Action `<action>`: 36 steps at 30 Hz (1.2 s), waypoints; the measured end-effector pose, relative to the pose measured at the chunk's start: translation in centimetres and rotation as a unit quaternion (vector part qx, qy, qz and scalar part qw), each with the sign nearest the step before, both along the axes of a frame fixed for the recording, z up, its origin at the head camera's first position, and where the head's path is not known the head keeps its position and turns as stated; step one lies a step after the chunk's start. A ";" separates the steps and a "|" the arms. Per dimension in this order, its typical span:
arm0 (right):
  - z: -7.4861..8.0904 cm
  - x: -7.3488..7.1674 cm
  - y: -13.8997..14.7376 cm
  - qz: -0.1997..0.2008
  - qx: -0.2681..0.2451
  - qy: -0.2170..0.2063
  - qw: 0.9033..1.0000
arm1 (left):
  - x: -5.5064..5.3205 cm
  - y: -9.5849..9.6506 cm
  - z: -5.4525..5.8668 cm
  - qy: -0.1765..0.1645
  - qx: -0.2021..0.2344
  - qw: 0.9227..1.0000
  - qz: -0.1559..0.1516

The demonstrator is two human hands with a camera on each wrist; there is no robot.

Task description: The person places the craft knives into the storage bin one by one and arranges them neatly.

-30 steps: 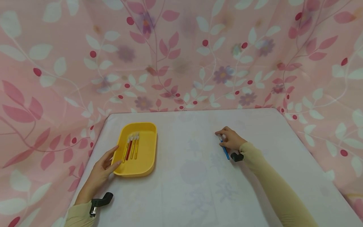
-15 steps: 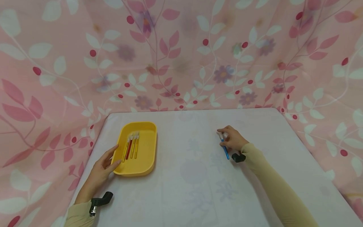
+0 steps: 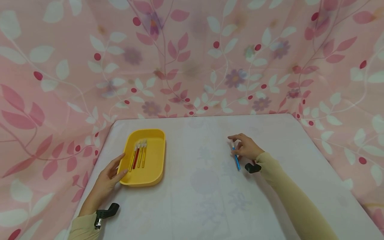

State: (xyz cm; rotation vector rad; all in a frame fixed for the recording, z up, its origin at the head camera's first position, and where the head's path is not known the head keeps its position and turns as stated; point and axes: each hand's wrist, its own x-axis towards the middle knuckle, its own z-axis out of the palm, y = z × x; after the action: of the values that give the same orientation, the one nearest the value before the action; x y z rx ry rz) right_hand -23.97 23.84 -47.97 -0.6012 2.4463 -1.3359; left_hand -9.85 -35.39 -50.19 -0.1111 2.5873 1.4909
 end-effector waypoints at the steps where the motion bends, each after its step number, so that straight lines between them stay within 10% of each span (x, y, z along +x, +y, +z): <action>1: 0.1 0.1 -0.1 0.000 -0.007 0.006 1.000 | 0.0 0.0 0.0 0.001 0.001 1.000 0.000; 25: 3.8 1.2 -6.7 0.094 -0.160 0.040 0.982 | 0.1 0.1 0.0 0.002 0.011 1.000 0.003; 36: 4.3 2.0 -11.3 0.042 -0.206 0.028 0.977 | 0.0 0.0 0.1 0.002 0.004 1.000 0.001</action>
State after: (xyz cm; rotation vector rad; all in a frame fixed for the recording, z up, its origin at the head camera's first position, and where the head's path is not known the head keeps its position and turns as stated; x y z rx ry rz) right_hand -21.99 12.51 -43.64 -0.8370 2.1642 -1.8277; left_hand -9.81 -35.34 -50.13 -0.1103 2.5845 1.5045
